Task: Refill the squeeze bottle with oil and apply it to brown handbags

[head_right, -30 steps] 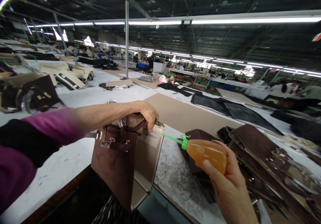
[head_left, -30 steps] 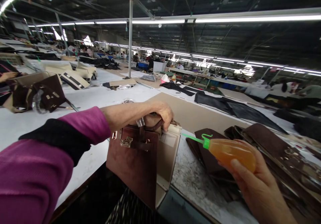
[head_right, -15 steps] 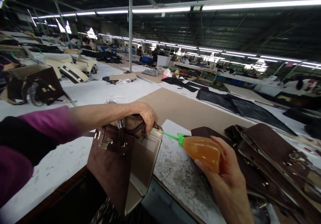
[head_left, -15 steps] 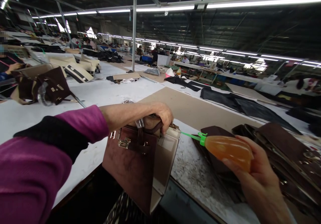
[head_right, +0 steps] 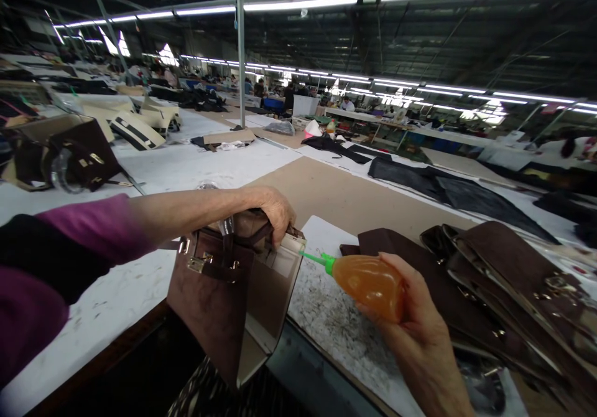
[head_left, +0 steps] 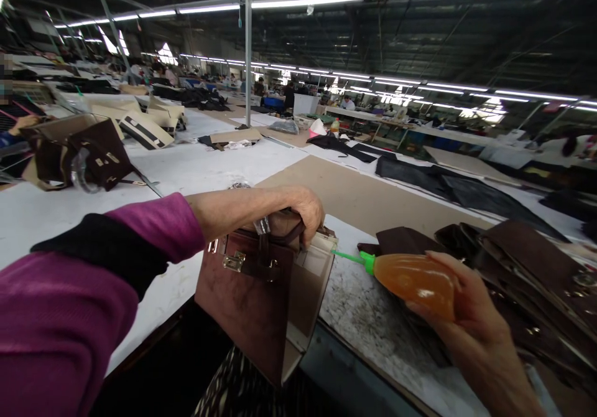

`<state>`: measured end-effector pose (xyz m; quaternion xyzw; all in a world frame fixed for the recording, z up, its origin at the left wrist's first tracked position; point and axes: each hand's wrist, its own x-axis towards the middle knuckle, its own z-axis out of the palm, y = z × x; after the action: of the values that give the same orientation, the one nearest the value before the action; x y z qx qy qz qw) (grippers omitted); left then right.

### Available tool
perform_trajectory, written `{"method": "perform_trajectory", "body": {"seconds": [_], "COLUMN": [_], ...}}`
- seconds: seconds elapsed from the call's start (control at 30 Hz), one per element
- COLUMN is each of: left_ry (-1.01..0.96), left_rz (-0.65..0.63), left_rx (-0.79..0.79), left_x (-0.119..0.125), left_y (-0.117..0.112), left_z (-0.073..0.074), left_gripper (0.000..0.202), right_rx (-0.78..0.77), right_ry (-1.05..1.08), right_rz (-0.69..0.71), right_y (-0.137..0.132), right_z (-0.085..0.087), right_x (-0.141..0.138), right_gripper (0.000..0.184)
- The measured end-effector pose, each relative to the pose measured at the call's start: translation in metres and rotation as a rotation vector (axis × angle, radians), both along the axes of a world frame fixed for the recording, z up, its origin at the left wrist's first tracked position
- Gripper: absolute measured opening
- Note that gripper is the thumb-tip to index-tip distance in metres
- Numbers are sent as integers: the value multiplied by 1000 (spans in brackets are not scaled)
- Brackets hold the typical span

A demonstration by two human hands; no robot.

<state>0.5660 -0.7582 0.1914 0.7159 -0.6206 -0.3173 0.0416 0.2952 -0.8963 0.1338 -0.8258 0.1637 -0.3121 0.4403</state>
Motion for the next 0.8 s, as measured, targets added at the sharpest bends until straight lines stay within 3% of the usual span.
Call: {"method": "perform_trajectory", "body": {"seconds": [0.1,0.27,0.4,0.57,0.8], "left_ry": [-67,-113,-120,-141,-77], "left_rz": [-16,-33,-28,93,89], "left_rx": [231,346,368,296,345], "left_x": [-5,-4,-5,-11,-7], "left_y": [-4,-9,-6,-1,-1], "left_z": [10,13,14,17,11], "left_gripper": [19,15,13,10,12], "right_rx": [12,111,151,172,34], "right_ry": [15,25,32,64,92], "right_rz": [24,-13,-15,15,68], "right_y": [2,12,18,16,5], "right_z": [0,3,2,-6,-26], "right_x": [-2,-2,-2,-6,-12], "right_gripper": [67,61,62,62,61]}}
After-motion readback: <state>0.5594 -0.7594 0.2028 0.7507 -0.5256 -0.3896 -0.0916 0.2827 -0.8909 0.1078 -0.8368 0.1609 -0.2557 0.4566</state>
